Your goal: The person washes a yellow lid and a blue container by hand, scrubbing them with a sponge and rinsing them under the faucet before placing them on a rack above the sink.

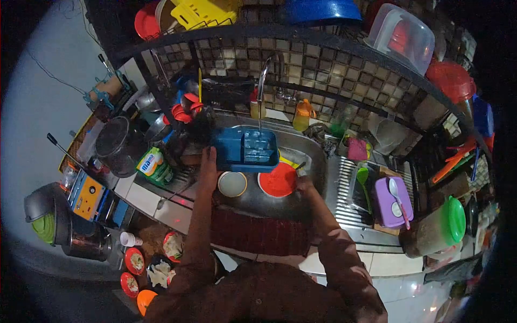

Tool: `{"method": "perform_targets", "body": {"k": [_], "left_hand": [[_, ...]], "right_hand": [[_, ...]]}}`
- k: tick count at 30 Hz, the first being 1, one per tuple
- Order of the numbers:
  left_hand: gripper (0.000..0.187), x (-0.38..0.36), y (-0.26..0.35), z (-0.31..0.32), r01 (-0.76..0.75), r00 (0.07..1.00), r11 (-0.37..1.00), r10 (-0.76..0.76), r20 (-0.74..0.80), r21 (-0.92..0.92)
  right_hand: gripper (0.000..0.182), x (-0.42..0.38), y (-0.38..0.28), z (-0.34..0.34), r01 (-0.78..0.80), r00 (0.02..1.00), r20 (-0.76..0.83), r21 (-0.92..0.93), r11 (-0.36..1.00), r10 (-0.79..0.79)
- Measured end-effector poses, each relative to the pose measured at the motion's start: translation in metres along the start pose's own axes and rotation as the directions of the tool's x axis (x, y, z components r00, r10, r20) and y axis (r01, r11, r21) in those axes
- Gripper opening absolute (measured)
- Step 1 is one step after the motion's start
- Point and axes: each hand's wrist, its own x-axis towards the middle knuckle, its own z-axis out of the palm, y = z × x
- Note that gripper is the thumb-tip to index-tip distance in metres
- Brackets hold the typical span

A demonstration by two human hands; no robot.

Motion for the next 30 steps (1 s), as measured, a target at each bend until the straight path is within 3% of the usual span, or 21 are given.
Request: {"method": "perform_targets", "body": {"k": [1,2,3,4,5,6,7,8,9,10,11,12,13,14,15,17,20,21,23,27,30], "left_hand": [[0.073,-0.005,0.042,0.003,0.192,0.978,0.951,-0.205,-0.031,-0.241],[0.080,-0.007,0.065,0.004,0.351,0.915,0.810,-0.403,-0.011,-0.469],[0.080,-0.007,0.054,0.001,0.352,0.915,0.811,-0.403,-0.010,-0.467],[0.085,-0.009,0.033,-0.005,0.241,0.969,0.929,-0.248,0.011,-0.281],[0.089,-0.009,0.016,-0.008,0.098,0.994,0.991,-0.092,0.068,-0.092],[0.089,-0.005,0.006,-0.007,0.099,0.993,0.991,-0.092,0.071,-0.096],[0.090,-0.001,-0.002,-0.006,0.106,0.993,0.991,-0.110,0.047,0.079],[0.090,0.001,-0.006,-0.006,0.114,0.992,0.960,-0.123,0.019,0.254],[0.090,0.002,-0.007,-0.004,0.114,0.992,0.960,-0.123,0.018,0.257],[0.068,0.001,-0.007,-0.002,0.060,0.997,0.970,-0.047,-0.060,0.235],[0.065,0.002,-0.007,0.001,0.004,0.990,0.976,0.027,-0.139,0.217],[0.065,0.002,0.004,0.002,0.005,0.990,0.975,0.027,-0.140,0.221],[0.066,0.001,0.024,0.002,0.179,0.970,0.983,-0.184,-0.161,-0.042],[0.066,0.000,0.035,0.002,0.335,0.914,0.892,-0.386,-0.127,-0.302],[0.066,0.000,0.036,0.001,0.337,0.912,0.893,-0.389,-0.132,-0.299],[0.065,-0.002,0.034,0.001,0.268,0.944,0.932,-0.305,-0.129,-0.242],[0.061,0.008,0.006,0.009,0.346,0.910,0.938,-0.342,-0.236,-0.027],[0.061,0.013,0.000,0.014,0.343,0.911,0.939,-0.341,-0.231,-0.032],[0.058,0.023,-0.005,0.024,0.183,0.958,0.980,-0.160,-0.239,0.075],[0.056,0.031,0.032,0.033,0.072,0.980,0.967,-0.023,-0.196,0.246],[0.053,0.037,0.030,0.037,-0.040,0.980,0.959,0.093,-0.177,0.282]], "right_hand": [[0.016,0.004,-0.005,0.007,-0.241,0.969,0.072,0.465,0.852,0.235],[0.016,0.000,-0.009,0.012,-0.242,0.969,0.075,0.468,0.850,0.235],[0.022,-0.009,-0.011,0.016,-0.096,0.995,0.012,0.286,0.953,0.097],[0.028,-0.019,-0.015,0.017,0.052,0.999,-0.021,0.083,0.995,-0.050],[0.028,-0.034,-0.031,0.014,0.046,0.999,-0.021,0.083,0.995,-0.044],[0.023,-0.054,-0.059,0.005,-0.074,0.986,0.157,0.141,0.987,0.051],[0.018,-0.064,-0.077,0.002,-0.199,0.933,0.335,0.175,0.964,0.131],[0.018,-0.065,-0.080,0.010,-0.199,0.933,0.336,0.175,0.964,0.132],[0.019,-0.068,-0.085,0.017,-0.225,0.916,0.378,0.203,0.953,0.136],[0.020,-0.069,-0.091,0.023,-0.252,0.897,0.421,0.232,0.939,0.137],[0.024,-0.067,-0.095,0.023,-0.167,0.887,0.437,0.010,0.986,0.146],[0.024,-0.070,-0.097,0.017,-0.165,0.886,0.440,0.013,0.986,0.142],[0.025,-0.072,-0.096,0.008,0.004,0.853,0.522,-0.006,1.000,0.000],[0.027,-0.075,-0.096,0.002,0.174,0.787,0.602,-0.009,0.985,-0.133],[0.027,-0.088,-0.109,-0.012,0.176,0.783,0.607,-0.007,0.984,-0.136],[0.029,-0.116,-0.136,-0.049,-0.016,0.730,0.683,-0.039,0.999,0.038],[0.030,-0.096,-0.124,-0.072,0.028,0.765,0.644,-0.019,0.999,-0.009],[0.030,-0.089,-0.122,-0.081,0.025,0.769,0.639,-0.021,0.999,-0.005],[0.028,-0.078,-0.121,-0.100,0.138,0.864,0.486,0.022,0.990,-0.132],[0.026,-0.067,-0.120,-0.135,0.165,0.911,0.371,0.072,0.984,-0.180],[0.022,-0.082,-0.123,-0.158,0.258,0.937,0.255,-0.051,0.965,-0.237]]}}
